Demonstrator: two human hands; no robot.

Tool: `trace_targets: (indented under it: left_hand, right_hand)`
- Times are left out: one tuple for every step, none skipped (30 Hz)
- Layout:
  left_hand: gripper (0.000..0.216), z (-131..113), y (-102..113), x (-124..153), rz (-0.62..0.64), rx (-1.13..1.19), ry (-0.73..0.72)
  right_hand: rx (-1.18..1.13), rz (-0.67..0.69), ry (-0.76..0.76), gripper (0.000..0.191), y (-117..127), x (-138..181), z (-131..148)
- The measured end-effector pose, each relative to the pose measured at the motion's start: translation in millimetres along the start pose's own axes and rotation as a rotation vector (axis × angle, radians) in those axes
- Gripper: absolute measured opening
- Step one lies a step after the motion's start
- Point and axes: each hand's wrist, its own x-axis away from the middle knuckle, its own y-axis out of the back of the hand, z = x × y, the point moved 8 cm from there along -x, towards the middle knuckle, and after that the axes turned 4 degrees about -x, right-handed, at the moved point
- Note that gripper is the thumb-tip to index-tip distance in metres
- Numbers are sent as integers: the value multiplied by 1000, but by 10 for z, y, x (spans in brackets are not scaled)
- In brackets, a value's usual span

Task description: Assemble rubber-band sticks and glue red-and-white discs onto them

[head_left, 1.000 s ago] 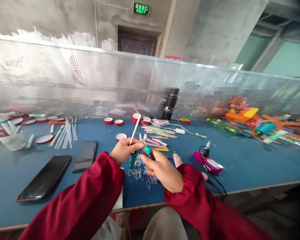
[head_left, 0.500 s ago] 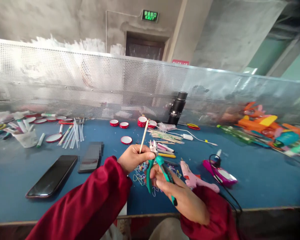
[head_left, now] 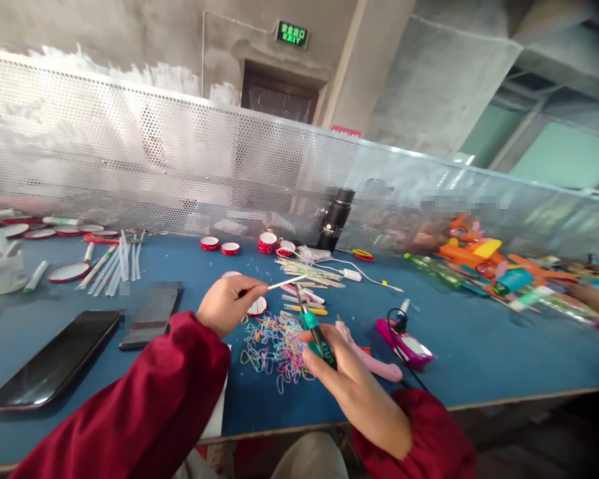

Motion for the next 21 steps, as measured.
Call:
trace_targets:
  left_hand:
    - [25, -19, -2, 3, 3, -3, -12]
    - [24, -38, -7, 4, 12, -6, -24]
    - [24, -56, -16, 5, 26, -9, -37]
    - [23, -72, -28, 5, 43, -11, -49]
    - [23, -84, -36, 5, 57, -12, -58]
    - [23, -93, -43, 5, 68, -14, -65]
    - [23, -99, -48, 5, 76, -20, -69]
    - [23, -103, -49, 6, 79, -29, -73]
    - [24, -106, -49, 7, 80, -42, -77]
    - [24, -110, -48, 8, 80, -58, -83]
    - [24, -117, -47, 10, 80, -76, -91]
    - [25, -124, -45, 11, 79, -92, -99]
    - [24, -133, -41, 13, 75, -104, -107]
    - [24, -139, -35, 14, 70, -110, -111]
    - [22, -142, -27, 15, 62, -106, -108]
    - [21, -140, -17, 15, 51, -93, -99]
    - [20, -134, -6, 15, 40, -73, -85]
    - [18, -124, 4, 16, 28, -50, -69]
    - [18, -114, 12, 17, 16, -29, -56]
    - [18, -106, 16, 18, 7, -16, -49]
    - [17, -102, 14, 19, 4, -17, -50]
  right_hand:
    - [17, -6, 10, 31, 2, 4, 3]
    - [27, -11, 14, 31, 4, 8, 6]
    - [31, -15, 12, 30, 6, 11, 9]
    - [32, -16, 6, 31, 7, 12, 12]
    - [32, -14, -4, 31, 7, 12, 15]
    - [31, -11, -14, 31, 6, 10, 18]
    - [31, -7, -21, 31, 4, 6, 20]
    - [32, -1, -24, 31, 1, 2, 22]
    - [35, 4, -24, 31, -4, -3, 22]
    - [39, 8, -21, 30, -8, -9, 18]
    - [44, 9, -14, 30, -11, -14, 13]
    - [50, 8, -5, 29, -14, -19, 5]
    - [57, 5, 4, 29, -16, -23, -3]
    - [65, 3, 13, 30, -17, -26, -12]
    - [70, 1, 19, 30, -20, -29, -21]
    - [72, 1, 23, 30, -23, -30, -30]
    - [70, 0, 23, 30, -26, -31, -37]
    - [64, -1, 20, 30, -28, -30, -44]
    - [56, -3, 15, 29, -28, -30, -49]
    - [48, -4, 11, 29, -29, -28, -53]
    - [41, -4, 9, 29, -30, -27, -53]
